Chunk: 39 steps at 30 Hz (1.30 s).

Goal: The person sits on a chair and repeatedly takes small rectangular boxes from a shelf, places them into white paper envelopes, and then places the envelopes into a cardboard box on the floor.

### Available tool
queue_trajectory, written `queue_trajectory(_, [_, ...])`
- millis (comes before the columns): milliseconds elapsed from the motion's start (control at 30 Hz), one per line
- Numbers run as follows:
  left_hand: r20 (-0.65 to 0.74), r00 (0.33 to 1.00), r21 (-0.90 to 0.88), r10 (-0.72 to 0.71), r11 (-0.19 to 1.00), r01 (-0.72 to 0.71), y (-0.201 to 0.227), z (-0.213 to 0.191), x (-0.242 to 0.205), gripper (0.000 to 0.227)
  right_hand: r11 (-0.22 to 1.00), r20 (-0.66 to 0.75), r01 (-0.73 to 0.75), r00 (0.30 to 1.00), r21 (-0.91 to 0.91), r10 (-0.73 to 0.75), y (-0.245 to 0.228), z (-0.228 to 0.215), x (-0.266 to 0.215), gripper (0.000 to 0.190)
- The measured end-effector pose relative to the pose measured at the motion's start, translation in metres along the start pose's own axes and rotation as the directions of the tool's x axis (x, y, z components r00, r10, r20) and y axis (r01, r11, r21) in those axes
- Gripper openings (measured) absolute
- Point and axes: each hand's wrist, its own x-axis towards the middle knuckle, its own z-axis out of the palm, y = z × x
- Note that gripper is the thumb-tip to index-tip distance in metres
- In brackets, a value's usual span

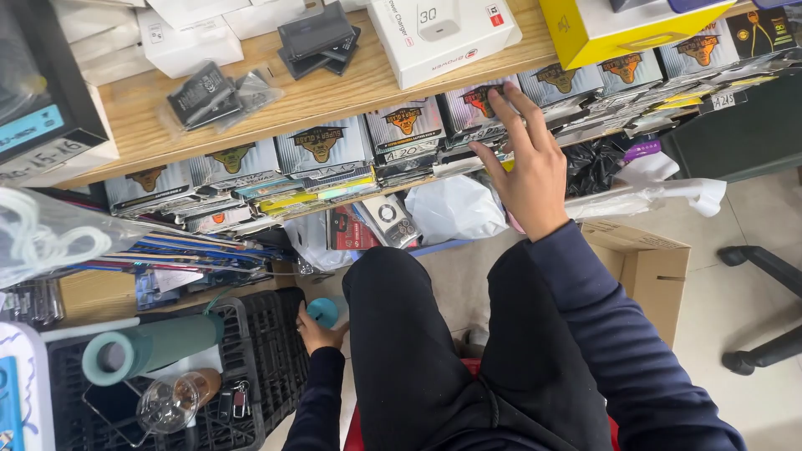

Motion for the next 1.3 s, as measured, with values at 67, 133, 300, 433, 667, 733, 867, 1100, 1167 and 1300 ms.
queue_trajectory(67, [-0.022, 0.990, 0.014, 0.139, 0.990, -0.139, -0.006, -0.004, -0.006, 0.134, 1.000, -0.024, 0.017, 1.000, 0.006, -0.017, 0.002, -0.001, 0.001, 0.056])
queue_trajectory(133, [-0.045, 0.964, 0.035, 0.263, 0.964, -0.262, -0.012, -0.005, -0.017, 0.138, 0.999, -0.041, 0.039, 0.998, 0.023, -0.038, 0.001, -0.004, 0.003, 0.055])
queue_trajectory(300, [-0.010, 0.923, -0.031, 0.385, 0.922, -0.385, 0.023, -0.040, -0.077, 0.125, 0.992, -0.078, 0.103, 0.992, 0.071, -0.098, 0.008, -0.007, 0.008, 0.034])
queue_trajectory(433, [-0.003, 0.904, -0.113, 0.428, 0.898, -0.425, 0.041, -0.071, -0.102, 0.117, 0.990, -0.075, 0.135, 0.989, 0.049, -0.131, 0.017, -0.007, 0.009, 0.031])
queue_trajectory(667, [-0.110, 0.803, -0.207, 0.586, 0.777, -0.595, 0.127, -0.106, -0.159, 0.054, 0.996, 0.010, 0.082, 0.997, -0.026, -0.081, -0.003, -0.021, 0.014, 0.039])
queue_trajectory(733, [-0.052, 0.785, -0.227, 0.617, 0.758, -0.611, 0.153, -0.098, -0.176, 0.053, 0.995, 0.020, 0.080, 0.997, -0.068, -0.079, -0.018, -0.025, 0.014, 0.046])
queue_trajectory(867, [-0.021, 0.534, 0.121, 0.845, 0.533, -0.838, 0.181, -0.074, -0.208, 0.054, 0.972, -0.065, 0.185, 0.982, 0.143, -0.177, -0.065, -0.015, 0.012, 0.038])
queue_trajectory(1100, [-0.011, 0.448, 0.352, 0.894, 0.423, -0.835, 0.182, -0.059, -0.205, 0.047, 0.912, 0.019, 0.389, 0.919, 0.134, -0.394, -0.112, 0.017, 0.033, 0.045])
queue_trajectory(1167, [-0.017, 0.450, 0.350, 0.893, 0.427, -0.834, 0.180, -0.060, -0.203, 0.047, 0.908, -0.024, 0.407, 0.913, 0.095, -0.407, -0.109, 0.025, 0.034, 0.036])
queue_trajectory(1300, [-0.019, 0.460, 0.319, 0.888, 0.442, -0.838, 0.179, -0.061, -0.203, 0.046, 0.862, -0.072, 0.500, 0.860, -0.084, -0.506, -0.096, 0.029, 0.025, 0.038])
